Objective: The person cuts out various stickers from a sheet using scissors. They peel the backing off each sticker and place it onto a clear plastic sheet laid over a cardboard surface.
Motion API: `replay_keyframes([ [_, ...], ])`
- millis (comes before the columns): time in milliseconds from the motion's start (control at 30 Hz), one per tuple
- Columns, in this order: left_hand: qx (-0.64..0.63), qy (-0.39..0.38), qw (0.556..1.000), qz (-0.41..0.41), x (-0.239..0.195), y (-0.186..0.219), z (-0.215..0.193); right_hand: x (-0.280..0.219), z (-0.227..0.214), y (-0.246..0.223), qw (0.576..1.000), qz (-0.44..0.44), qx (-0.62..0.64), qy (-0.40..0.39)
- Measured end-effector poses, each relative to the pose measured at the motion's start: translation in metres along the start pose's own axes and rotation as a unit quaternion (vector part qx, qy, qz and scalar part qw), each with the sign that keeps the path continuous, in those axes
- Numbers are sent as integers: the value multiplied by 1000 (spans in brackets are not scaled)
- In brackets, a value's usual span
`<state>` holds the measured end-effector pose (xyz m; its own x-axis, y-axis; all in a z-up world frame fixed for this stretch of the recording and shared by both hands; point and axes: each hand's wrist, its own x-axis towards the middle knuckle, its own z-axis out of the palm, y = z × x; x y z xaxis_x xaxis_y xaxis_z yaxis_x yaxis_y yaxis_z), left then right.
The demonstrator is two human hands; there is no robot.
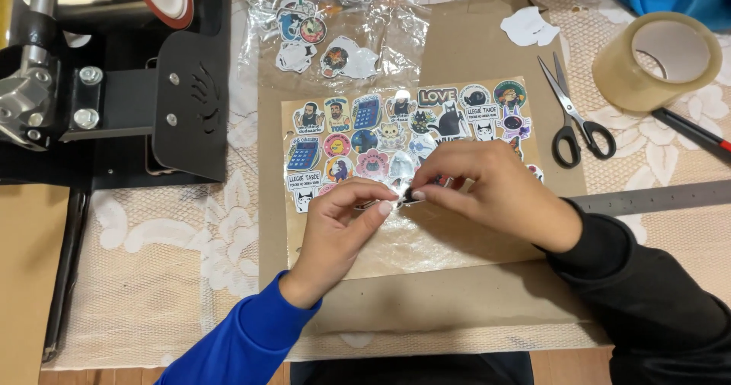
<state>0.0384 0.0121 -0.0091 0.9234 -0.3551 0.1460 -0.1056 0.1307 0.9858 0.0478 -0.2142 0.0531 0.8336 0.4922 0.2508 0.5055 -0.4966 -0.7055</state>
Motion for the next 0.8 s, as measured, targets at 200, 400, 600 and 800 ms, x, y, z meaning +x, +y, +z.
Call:
replay_keyframes([
  [200, -26, 84, 996, -35, 3, -2, -1, 32, -14, 23, 976, 98, -194, -15],
  [400, -47, 111, 992, -37, 5, -7, -3, 127, 33, 61, 946, -111, -304, -29],
  [600, -32, 121, 989, -73, 6, -1, -5, 151, 44, 118, 899, 69, -432, 30],
  [800, -58, 107, 988, -91, 7, 0, -4, 134, 12, 131, 896, 310, -315, 50],
])
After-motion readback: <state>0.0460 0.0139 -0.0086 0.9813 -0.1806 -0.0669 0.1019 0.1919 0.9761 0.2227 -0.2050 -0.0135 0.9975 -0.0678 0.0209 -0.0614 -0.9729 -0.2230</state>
